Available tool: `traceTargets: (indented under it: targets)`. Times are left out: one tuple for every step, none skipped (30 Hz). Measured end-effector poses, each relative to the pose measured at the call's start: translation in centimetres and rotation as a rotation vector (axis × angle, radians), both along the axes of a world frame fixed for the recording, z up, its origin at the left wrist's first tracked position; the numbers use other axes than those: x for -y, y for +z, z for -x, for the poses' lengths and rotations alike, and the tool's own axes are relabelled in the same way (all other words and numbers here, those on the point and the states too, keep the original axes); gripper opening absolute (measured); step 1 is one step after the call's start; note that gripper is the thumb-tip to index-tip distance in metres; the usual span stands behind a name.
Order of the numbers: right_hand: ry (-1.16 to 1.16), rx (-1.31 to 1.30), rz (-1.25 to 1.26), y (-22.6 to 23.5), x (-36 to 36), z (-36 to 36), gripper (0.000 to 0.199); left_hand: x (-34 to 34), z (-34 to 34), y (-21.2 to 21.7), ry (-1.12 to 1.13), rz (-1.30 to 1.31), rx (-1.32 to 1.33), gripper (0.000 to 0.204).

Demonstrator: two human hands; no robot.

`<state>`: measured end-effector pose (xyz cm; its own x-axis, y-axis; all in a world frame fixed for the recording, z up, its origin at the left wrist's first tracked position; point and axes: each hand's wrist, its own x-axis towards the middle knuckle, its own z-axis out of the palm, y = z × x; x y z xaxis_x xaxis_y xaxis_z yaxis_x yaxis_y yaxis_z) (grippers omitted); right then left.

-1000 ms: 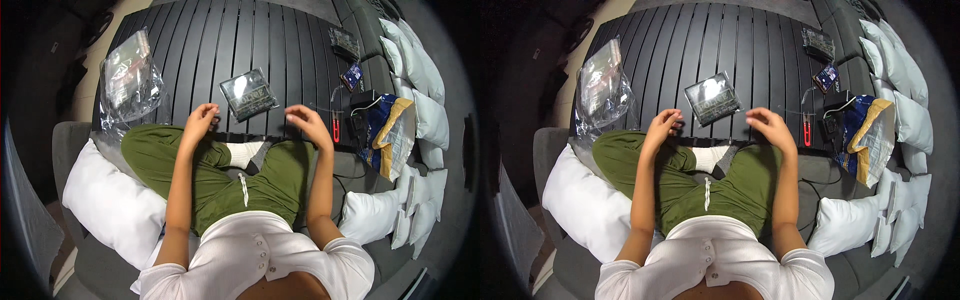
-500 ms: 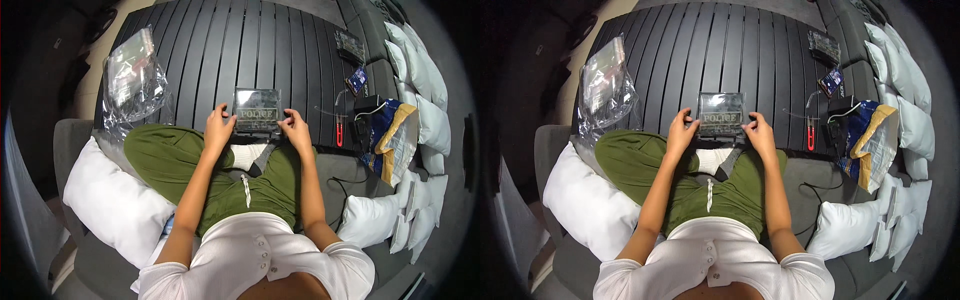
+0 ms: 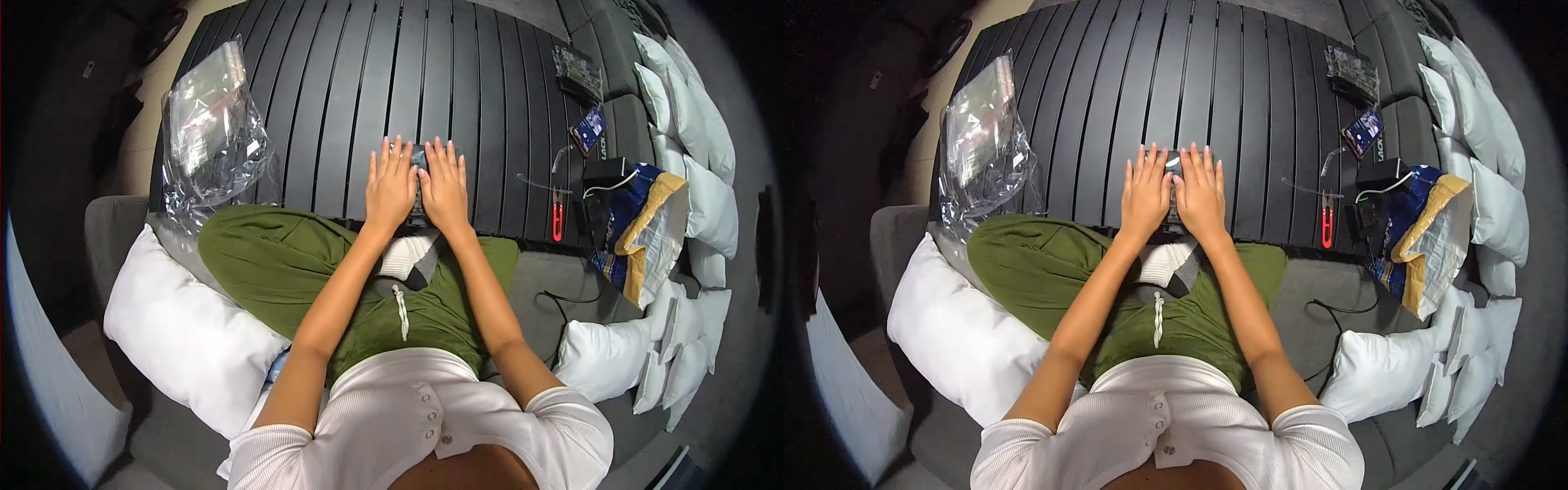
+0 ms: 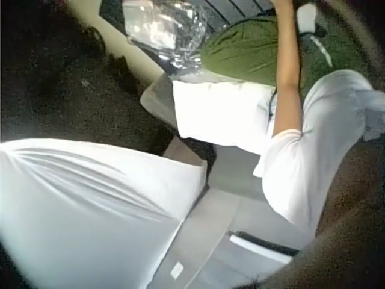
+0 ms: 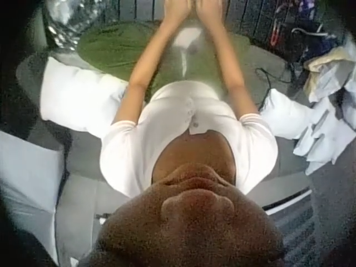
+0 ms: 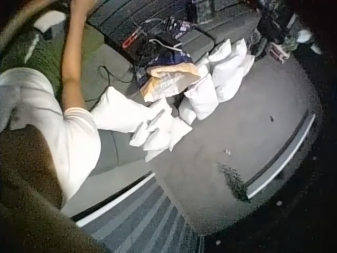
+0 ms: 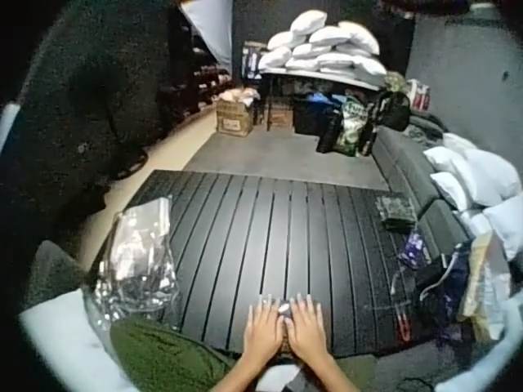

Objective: Fold a camouflage-patterned neck gaiter and place it into a plastic zip-lock bag.

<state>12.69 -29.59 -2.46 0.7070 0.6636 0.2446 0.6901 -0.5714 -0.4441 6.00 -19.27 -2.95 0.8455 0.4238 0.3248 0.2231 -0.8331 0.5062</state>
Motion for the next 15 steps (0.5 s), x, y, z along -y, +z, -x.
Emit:
traceTargets:
  targets:
    - [-0.005, -0.006, 0.013, -0.09, 0.13, -0.03, 0.045, -0.03, 0.04, -0.18, 0.001, 0.006, -0.015, 0.042]
    - [-0.007, -0.013, 0.018, -0.23, 0.10, -0.11, 0.045, -0.10, 0.03, -0.37, -0.001, 0.011, -0.022, 0.042]
    - [-0.011, -0.002, 0.030, -0.20, -0.08, -0.21, 0.045, -0.24, -0.03, -0.38, 0.019, -0.023, -0.048, 0.042]
    - [-0.015, 0.009, 0.041, -0.23, -0.17, -0.21, 0.045, -0.33, -0.04, -0.34, 0.039, -0.057, -0.073, 0.043]
    - [-0.020, 0.004, 0.046, -0.32, -0.12, -0.08, 0.045, -0.31, 0.13, -0.82, 0.042, -0.039, -0.084, 0.044]
    - [-0.024, 0.018, 0.069, -0.42, -0.12, -0.11, 0.045, -0.31, 0.07, -0.79, 0.038, -0.036, -0.086, 0.044]
    - [-0.027, 0.031, 0.091, -0.50, -0.07, -0.16, 0.046, -0.27, 0.09, -0.75, 0.046, -0.059, -0.109, 0.044]
    - [-0.029, 0.029, 0.093, -0.55, 0.03, -0.25, 0.046, -0.24, 0.04, -0.71, 0.054, -0.082, -0.132, 0.044]
    - [-0.029, 0.028, 0.111, -0.46, 0.09, -0.24, 0.046, -0.25, 0.04, -0.71, 0.054, -0.082, -0.136, 0.044]
    - [-0.028, 0.028, 0.130, -0.39, 0.10, -0.25, 0.047, -0.24, 0.03, -0.72, 0.065, -0.102, -0.137, 0.044]
    - [-0.026, 0.025, 0.130, -0.34, 0.05, -0.28, 0.047, -0.24, 0.02, -0.72, 0.076, -0.122, -0.139, 0.045]
    - [-0.027, 0.025, 0.142, -0.33, 0.05, -0.28, 0.047, -0.20, 0.02, -0.71, 0.075, -0.122, -0.142, 0.045]
    - [-0.029, 0.025, 0.153, -0.32, 0.05, -0.27, 0.047, -0.16, 0.01, -0.70, 0.087, -0.132, -0.149, 0.045]
    - [-0.030, 0.023, 0.153, -0.31, 0.05, -0.27, 0.047, -0.13, 0.01, -0.67, 0.099, -0.142, -0.155, 0.045]
    - [-0.029, 0.036, 0.160, -0.31, 0.05, -0.28, 0.047, -0.12, 0.00, -0.72, 0.098, -0.143, -0.156, 0.045]
